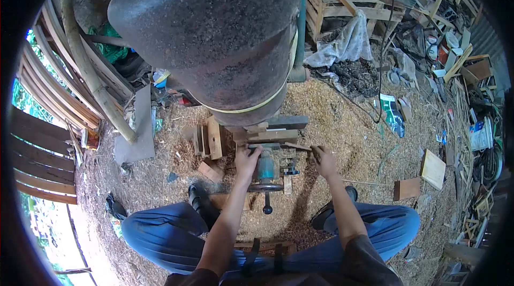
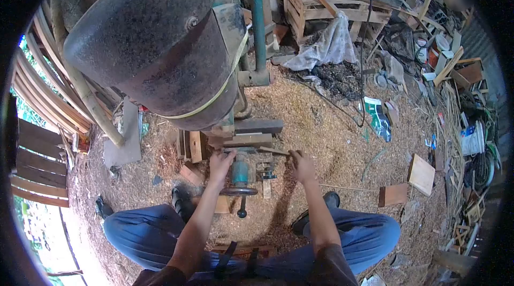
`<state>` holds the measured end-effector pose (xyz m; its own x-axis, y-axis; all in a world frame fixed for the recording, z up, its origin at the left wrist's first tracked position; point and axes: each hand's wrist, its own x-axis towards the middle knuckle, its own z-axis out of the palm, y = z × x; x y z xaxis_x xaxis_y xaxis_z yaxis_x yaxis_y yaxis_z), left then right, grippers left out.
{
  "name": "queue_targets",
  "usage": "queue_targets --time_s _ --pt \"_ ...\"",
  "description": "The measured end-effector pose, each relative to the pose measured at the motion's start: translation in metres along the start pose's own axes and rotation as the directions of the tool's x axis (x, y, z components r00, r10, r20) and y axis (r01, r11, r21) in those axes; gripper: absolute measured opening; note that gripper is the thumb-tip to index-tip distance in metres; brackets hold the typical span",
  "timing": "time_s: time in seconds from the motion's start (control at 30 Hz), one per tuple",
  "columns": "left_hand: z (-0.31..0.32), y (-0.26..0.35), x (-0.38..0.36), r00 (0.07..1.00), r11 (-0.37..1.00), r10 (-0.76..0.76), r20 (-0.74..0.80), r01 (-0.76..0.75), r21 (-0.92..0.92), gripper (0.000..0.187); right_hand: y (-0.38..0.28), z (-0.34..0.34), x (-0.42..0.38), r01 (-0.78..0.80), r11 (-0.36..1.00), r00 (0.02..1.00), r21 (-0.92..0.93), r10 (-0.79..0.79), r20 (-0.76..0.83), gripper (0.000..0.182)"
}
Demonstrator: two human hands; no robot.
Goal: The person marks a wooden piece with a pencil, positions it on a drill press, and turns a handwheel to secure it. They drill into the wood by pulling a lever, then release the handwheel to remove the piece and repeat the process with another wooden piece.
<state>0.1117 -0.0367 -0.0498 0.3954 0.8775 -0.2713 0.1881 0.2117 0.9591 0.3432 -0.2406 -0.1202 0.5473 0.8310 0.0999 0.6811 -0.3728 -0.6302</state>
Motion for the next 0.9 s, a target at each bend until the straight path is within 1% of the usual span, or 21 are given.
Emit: queue_targets --time_s 0.03,0.1,0.13,0.17,0.23,0.27,0.33,0.37,0.4,0.43,0.5,0.53,0.6,0.63,0.67,0.7,0.73,0.77,0.83,0.87,0.9 --pt "0.003 -0.001 0.002 1.0 1.0 0.004 -0.003 -0.004 -0.002 0.047 0.0 0.003 0.004 0.005 1.0 1.0 0.0 -0.005 -0.002 0.041" --pt "0.007 -0.007 -0.001 0.995 0.997 0.076 -0.059 -0.075 0.022 0.047 0.001 0.008 0.006 -0.027 1.0 0.999 0.013 0.027 0.022 0.029" --pt "0.006 -0.008 0.0 0.995 0.994 0.092 -0.041 -0.09 0.057 0.054 0.002 0.009 0.008 0.003 1.0 1.0 0.0 -0.003 0.026 0.028" --pt "0.009 -0.01 0.0 0.995 0.994 0.091 -0.037 -0.089 0.056 0.054 0.002 0.011 0.007 -0.001 1.0 1.0 -0.002 0.001 0.025 0.028" --pt "0.02 -0.005 0.002 0.981 0.984 0.172 -0.091 -0.167 0.062 0.062 0.003 0.015 0.007 0.058 0.995 0.995 0.084 -0.065 0.082 0.035" --pt "0.023 -0.002 0.004 0.98 0.984 0.175 -0.095 -0.169 0.062 0.062 0.005 0.015 0.006 0.115 0.992 0.991 0.048 -0.118 0.069 0.04" --pt "0.024 -0.008 0.008 0.966 0.969 0.218 -0.139 -0.196 0.152 0.065 -0.002 0.002 0.003 0.09 0.996 0.993 0.026 -0.091 0.073 0.038" --pt "0.021 -0.01 0.007 0.967 0.969 0.213 -0.141 -0.192 0.153 0.065 -0.006 -0.004 0.001 0.06 0.998 0.996 -0.004 -0.059 0.068 0.037" --pt "0.021 -0.006 0.005 0.972 0.965 0.179 -0.15 -0.144 0.22 0.063 -0.01 -0.008 0.0 0.094 0.983 0.995 -0.155 -0.099 -0.027 0.035" --pt "0.022 -0.002 0.005 0.976 0.954 0.147 -0.159 -0.098 0.283 0.061 -0.013 -0.014 0.0 0.094 0.982 0.995 -0.161 -0.1 -0.028 0.035" --pt "0.021 0.002 0.003 0.978 0.964 0.145 -0.153 -0.105 0.246 0.059 -0.019 -0.025 -0.001 0.171 0.94 0.973 -0.296 -0.209 -0.102 0.031" --pt "0.021 0.002 0.003 0.978 0.971 0.142 -0.152 -0.107 0.214 0.057 -0.023 -0.03 0.002 0.173 0.939 0.972 -0.298 -0.211 -0.101 0.031" --pt "0.018 -0.001 0.009 0.985 0.98 0.12 -0.121 -0.098 0.17 0.055 -0.032 -0.035 0.009 0.226 0.903 0.919 -0.365 -0.322 -0.228 0.035" --pt "0.016 -0.003 0.009 0.991 0.988 0.098 -0.086 -0.087 0.125 0.053 -0.04 -0.039 0.012 0.229 0.904 0.92 -0.361 -0.322 -0.223 0.035" --pt "0.014 -0.005 0.008 0.991 0.989 0.095 -0.091 -0.083 0.126 0.053 -0.047 -0.044 0.015 0.243 0.905 0.924 -0.349 -0.325 -0.201 0.037" --pt "0.014 -0.001 0.006 0.994 0.984 0.08 -0.074 -0.067 0.166 0.055 -0.052 -0.045 0.021 0.256 0.906 0.926 -0.337 -0.33 -0.184 0.04" --pt "0.014 0.003 0.006 0.996 0.977 0.066 -0.058 -0.053 0.206 0.058 -0.058 -0.044 0.027 0.299 0.884 0.911 -0.36 -0.377 -0.168 0.041" --pt "0.015 0.007 0.003 0.996 0.977 0.066 -0.058 -0.053 0.207 0.058 -0.067 -0.038 0.03 0.299 0.884 0.911 -0.359 -0.376 -0.168 0.041" --pt "0.017 0.016 -0.002 0.99 0.98 0.098 -0.104 -0.078 0.185 0.046 -0.08 -0.023 0.036 0.33 0.906 0.913 -0.266 -0.378 -0.154 0.04" --pt "0.016 0.016 0.0 0.989 0.978 0.102 -0.106 -0.08 0.191 0.046 -0.071 -0.012 0.036 0.298 0.915 0.927 -0.273 -0.345 -0.144 0.034" --pt "0.015 0.012 0.002 0.991 0.984 0.08 -0.103 -0.062 0.164 0.045 -0.067 -0.006 0.033 0.298 0.917 0.928 -0.266 -0.344 -0.146 0.034"
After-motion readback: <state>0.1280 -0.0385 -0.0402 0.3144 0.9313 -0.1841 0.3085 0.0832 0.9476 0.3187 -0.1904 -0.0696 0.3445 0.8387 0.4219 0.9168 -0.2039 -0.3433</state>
